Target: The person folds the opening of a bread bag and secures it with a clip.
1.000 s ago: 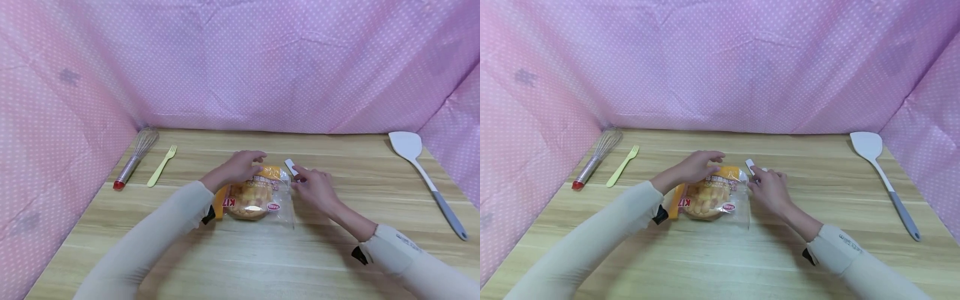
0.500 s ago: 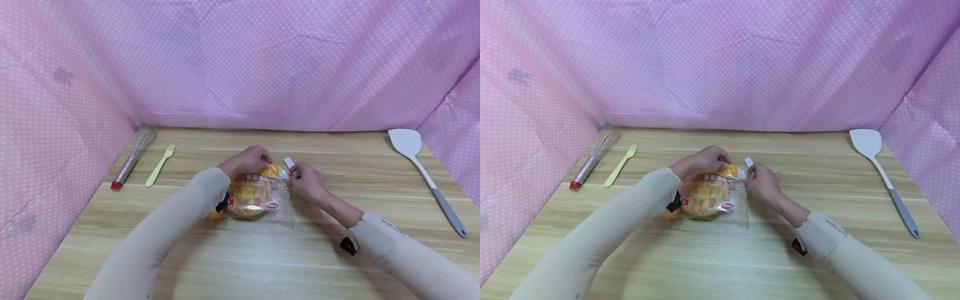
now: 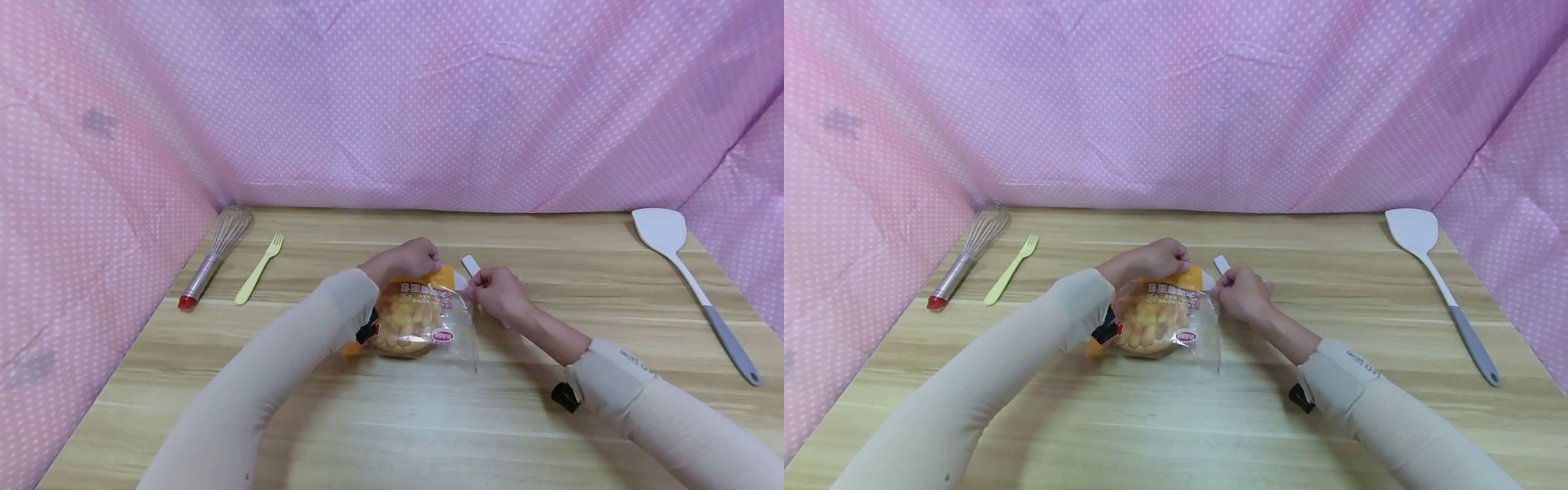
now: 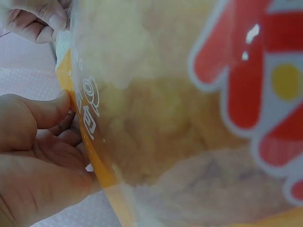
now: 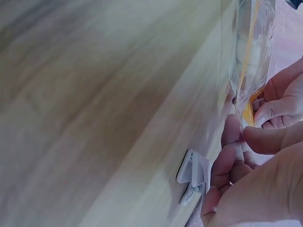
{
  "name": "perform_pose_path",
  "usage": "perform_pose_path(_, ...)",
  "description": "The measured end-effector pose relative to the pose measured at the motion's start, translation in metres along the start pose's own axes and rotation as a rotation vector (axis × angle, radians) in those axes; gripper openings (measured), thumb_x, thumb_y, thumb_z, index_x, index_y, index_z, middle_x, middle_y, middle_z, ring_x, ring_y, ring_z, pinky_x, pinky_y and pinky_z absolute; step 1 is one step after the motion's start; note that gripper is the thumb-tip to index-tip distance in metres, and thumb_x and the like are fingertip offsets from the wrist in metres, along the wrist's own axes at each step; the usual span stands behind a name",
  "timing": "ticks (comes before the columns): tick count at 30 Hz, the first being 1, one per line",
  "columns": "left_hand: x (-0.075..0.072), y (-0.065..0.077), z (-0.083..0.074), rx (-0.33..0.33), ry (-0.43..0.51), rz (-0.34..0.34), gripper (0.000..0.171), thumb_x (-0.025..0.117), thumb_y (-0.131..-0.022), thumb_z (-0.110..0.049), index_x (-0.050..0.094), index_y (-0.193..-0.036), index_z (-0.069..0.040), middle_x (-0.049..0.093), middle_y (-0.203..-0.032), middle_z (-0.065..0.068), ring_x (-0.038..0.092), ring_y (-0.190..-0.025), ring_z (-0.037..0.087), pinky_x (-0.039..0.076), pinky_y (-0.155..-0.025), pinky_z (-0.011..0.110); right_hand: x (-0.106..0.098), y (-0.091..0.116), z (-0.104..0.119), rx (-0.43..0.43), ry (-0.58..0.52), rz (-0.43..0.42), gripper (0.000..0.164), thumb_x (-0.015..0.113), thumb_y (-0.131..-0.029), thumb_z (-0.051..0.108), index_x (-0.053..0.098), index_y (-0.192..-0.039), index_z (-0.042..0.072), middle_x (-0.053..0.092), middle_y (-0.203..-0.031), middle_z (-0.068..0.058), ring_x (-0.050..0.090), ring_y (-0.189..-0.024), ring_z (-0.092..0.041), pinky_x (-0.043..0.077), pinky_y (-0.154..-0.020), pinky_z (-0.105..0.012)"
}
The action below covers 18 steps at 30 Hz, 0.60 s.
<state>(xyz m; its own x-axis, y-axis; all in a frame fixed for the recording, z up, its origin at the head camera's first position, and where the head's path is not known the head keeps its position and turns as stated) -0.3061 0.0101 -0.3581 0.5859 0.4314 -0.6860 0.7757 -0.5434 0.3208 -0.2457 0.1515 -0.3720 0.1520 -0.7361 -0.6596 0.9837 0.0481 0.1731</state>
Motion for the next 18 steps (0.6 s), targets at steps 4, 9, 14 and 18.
perform_pose_path(4,-0.0002,0.0006,0.0001,-0.018,0.063,0.021,0.040,0.050,-0.100,-0.012,0.039,-0.061,-0.011,0.035,-0.058,-0.002,0.035,-0.056,0.011,0.034,-0.060,0.023,0.0013,-0.0017,-0.0011,0.023,-0.052,0.029,0.011,0.064,-0.090,0.011,0.068,-0.086,0.001,0.059,-0.073,-0.003,0.044,-0.063,-0.015,0.034,-0.053,-0.025)
perform_pose_path(9,-0.0032,0.0006,0.0023,-0.044,0.107,0.030,0.037,0.051,-0.100,-0.014,0.043,-0.064,-0.010,0.036,-0.064,-0.001,0.036,-0.060,0.012,0.035,-0.065,0.024,0.0007,-0.0024,-0.0021,0.047,-0.121,0.042,0.012,0.063,-0.091,0.007,0.066,-0.087,-0.003,0.058,-0.073,-0.003,0.043,-0.065,-0.014,0.035,-0.056,-0.025)
perform_pose_path(14,-0.0046,-0.0015,0.0035,-0.056,0.117,0.033,0.028,0.053,-0.099,-0.015,0.053,-0.072,-0.008,0.042,-0.072,0.000,0.040,-0.067,0.012,0.036,-0.070,0.024,0.0002,-0.0018,-0.0013,0.066,-0.163,0.056,0.012,0.061,-0.091,0.006,0.065,-0.088,-0.005,0.054,-0.070,0.000,0.043,-0.066,-0.013,0.034,-0.057,-0.025)
perform_pose_path(18,-0.0063,-0.0019,0.0032,-0.062,0.120,0.016,0.018,0.055,-0.098,-0.015,0.063,-0.085,-0.005,0.051,-0.081,0.000,0.044,-0.075,0.012,0.038,-0.075,0.025,-0.0007,-0.0011,0.0005,0.077,-0.169,0.056,0.013,0.061,-0.091,0.006,0.065,-0.088,-0.005,0.052,-0.070,0.001,0.042,-0.068,-0.013,0.033,-0.059,-0.026)
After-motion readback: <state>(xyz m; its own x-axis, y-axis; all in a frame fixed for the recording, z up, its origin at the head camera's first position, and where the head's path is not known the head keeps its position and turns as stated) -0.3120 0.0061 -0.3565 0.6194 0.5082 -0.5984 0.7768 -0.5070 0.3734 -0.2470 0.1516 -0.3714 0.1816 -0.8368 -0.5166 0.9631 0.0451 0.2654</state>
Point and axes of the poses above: each hand's wrist, its own y-axis away from the middle knuckle, its own x-axis out of the palm, z = x × y, the point moved 7 cm from there along -y, towards the middle knuckle
